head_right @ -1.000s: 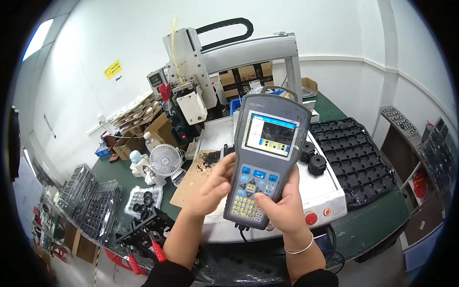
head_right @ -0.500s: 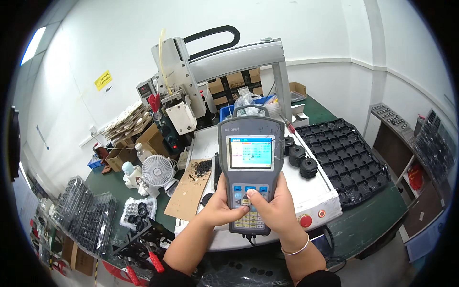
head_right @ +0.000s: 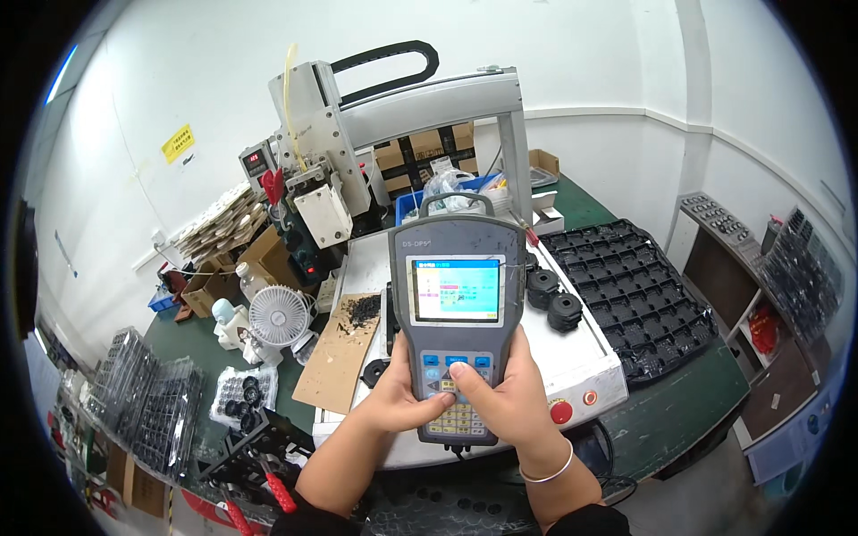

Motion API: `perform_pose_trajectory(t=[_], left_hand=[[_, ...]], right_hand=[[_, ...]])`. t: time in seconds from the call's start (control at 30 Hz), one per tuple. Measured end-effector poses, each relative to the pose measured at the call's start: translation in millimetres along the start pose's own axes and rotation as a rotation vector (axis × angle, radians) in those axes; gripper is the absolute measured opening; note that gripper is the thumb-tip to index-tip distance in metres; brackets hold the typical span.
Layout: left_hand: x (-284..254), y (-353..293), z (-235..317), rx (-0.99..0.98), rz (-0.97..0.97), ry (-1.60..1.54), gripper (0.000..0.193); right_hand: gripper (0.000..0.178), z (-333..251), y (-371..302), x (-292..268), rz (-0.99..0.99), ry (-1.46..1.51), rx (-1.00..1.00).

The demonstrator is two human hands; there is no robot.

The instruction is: Assembling and testing electronic components using specialized factory machinery and a handheld controller.

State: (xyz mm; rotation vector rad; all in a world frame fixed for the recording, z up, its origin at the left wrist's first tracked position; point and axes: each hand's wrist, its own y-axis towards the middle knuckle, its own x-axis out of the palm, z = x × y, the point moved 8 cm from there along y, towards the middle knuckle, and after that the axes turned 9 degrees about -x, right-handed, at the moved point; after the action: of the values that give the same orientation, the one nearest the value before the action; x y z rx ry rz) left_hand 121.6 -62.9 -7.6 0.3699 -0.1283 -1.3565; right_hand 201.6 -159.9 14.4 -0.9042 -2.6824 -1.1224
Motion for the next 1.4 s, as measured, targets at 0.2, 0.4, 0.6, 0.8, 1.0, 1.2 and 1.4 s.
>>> perform_pose_trajectory(t=[0.2, 0.4, 0.6, 0.8, 1.0, 1.2, 1.4], left_hand=[[2.9, 0.5, 2.6, 0.005, 0.002, -0.033, 0.099], [9.5, 7.6, 15.1, 0.006, -0.011, -0.058, 0.096], [10.7, 8.0, 9.5, -0.100, -0.071, -0.246, 0.093], [10.2, 7.0, 10.5, -0.083, -0.032, -0.297, 0.098], [13.8, 6.0, 16.5, -0.042, -0.078, -0.092, 0.106], [13.5, 7.4, 16.9, -0.070, -0.081, -0.069, 0.111], [18.0, 4.5, 12.7, -0.068, -0.101, 0.062, 0.111]], right_hand=[[0.056, 1.8, 1.0, -4.4, -0.016, -0.033, -0.022], [0.061, -2.2, 4.5, -15.7, 0.130, -0.023, -0.012], [0.081, -2.5, 3.6, -14.6, 0.159, 0.112, -0.003], [0.099, -4.8, 10.0, -6.1, -0.028, 0.078, -0.002], [0.106, 0.9, 10.1, -7.5, -0.018, 0.046, 0.048], [0.094, 7.7, 8.9, -12.4, 0.037, 0.066, 0.030], [0.058, 16.3, 3.2, -21.0, 0.201, 0.187, 0.188]])
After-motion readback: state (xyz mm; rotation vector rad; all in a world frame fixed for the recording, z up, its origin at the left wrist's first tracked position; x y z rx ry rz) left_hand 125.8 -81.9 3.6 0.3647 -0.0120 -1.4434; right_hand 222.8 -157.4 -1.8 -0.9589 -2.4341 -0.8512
